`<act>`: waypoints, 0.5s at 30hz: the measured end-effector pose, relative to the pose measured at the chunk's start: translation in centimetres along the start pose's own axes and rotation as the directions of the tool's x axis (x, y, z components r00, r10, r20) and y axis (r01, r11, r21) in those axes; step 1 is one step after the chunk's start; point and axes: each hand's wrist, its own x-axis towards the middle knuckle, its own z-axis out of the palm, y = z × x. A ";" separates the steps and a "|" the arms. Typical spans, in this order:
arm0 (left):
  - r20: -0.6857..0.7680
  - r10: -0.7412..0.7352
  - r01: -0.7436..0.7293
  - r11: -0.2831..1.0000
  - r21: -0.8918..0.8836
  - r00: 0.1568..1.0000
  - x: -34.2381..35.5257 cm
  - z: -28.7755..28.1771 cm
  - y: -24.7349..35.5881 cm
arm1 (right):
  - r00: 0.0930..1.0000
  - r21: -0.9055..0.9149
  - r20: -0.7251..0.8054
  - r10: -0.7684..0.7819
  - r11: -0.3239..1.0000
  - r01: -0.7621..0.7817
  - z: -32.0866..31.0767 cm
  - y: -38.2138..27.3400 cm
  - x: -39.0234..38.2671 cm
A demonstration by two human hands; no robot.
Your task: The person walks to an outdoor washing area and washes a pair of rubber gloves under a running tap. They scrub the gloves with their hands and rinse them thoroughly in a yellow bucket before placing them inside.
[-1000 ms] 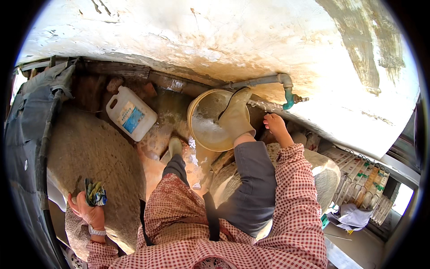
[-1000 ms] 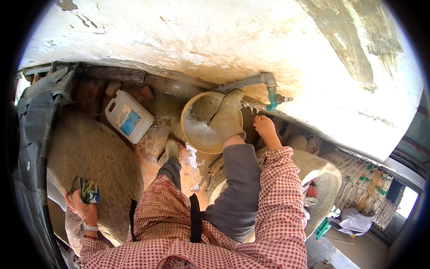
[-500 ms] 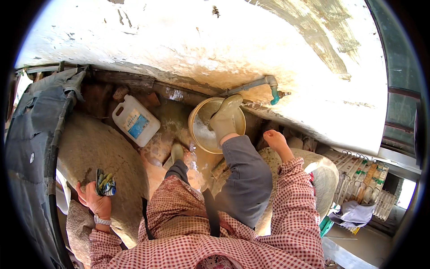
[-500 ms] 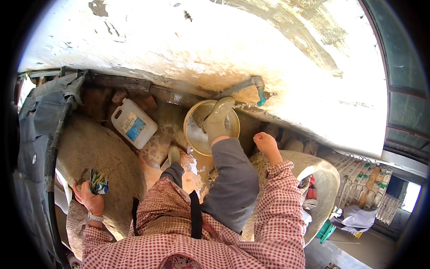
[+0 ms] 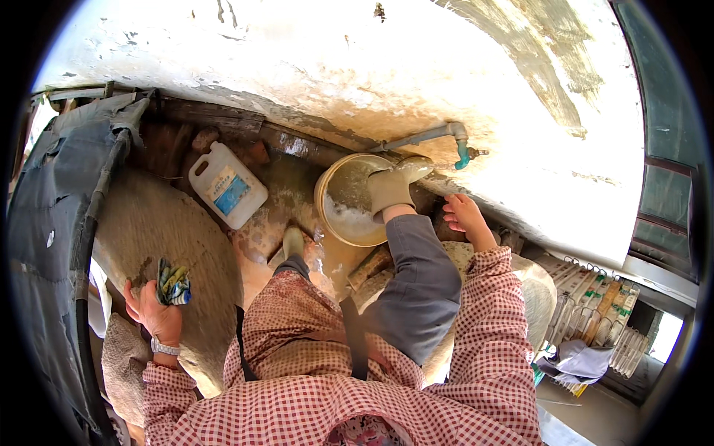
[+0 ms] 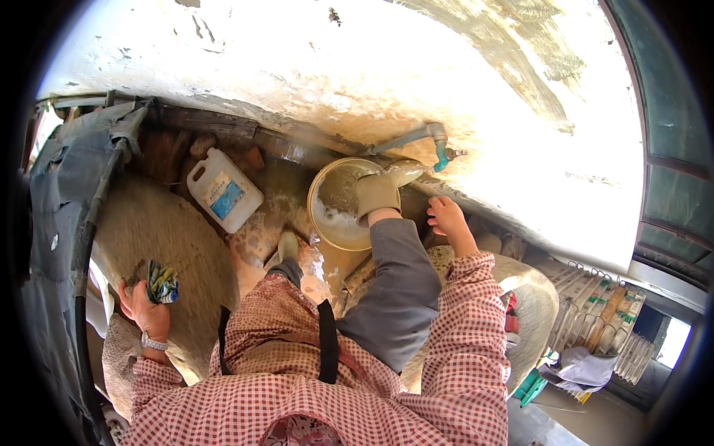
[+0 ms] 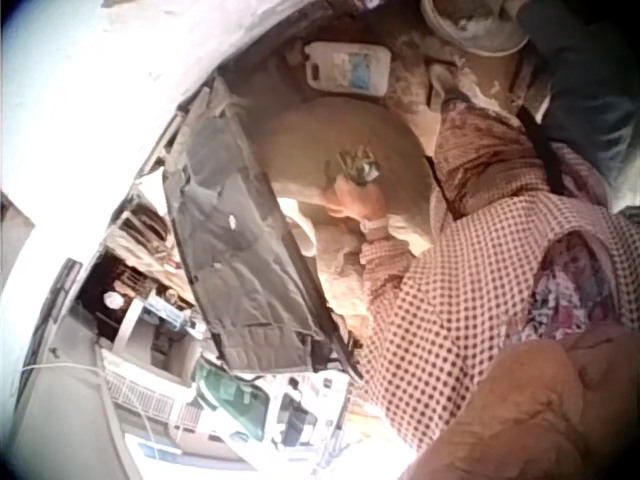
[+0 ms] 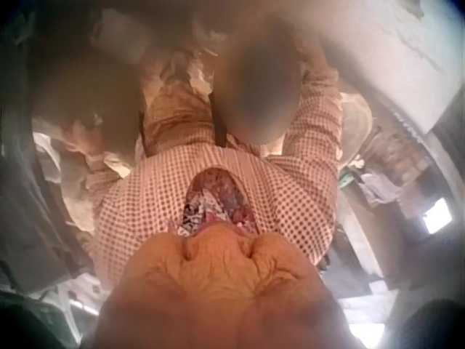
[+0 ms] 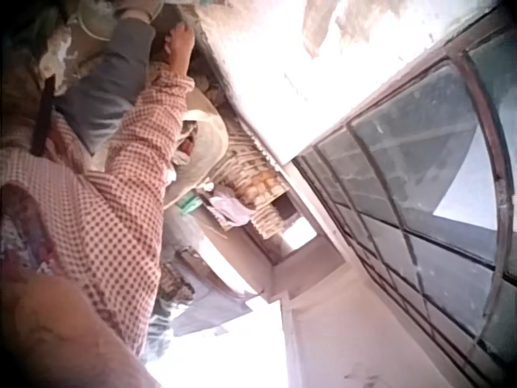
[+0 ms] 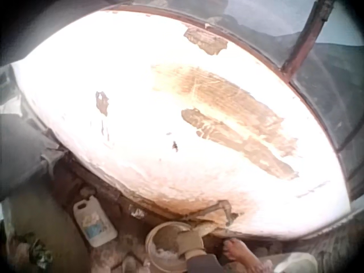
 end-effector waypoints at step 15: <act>0.031 0.062 -0.064 0.995 0.078 0.998 0.0 1.4 -0.1 | 0.686 -0.709 0.694 -0.216 -0.041 0.704 17.2 4.3 11.7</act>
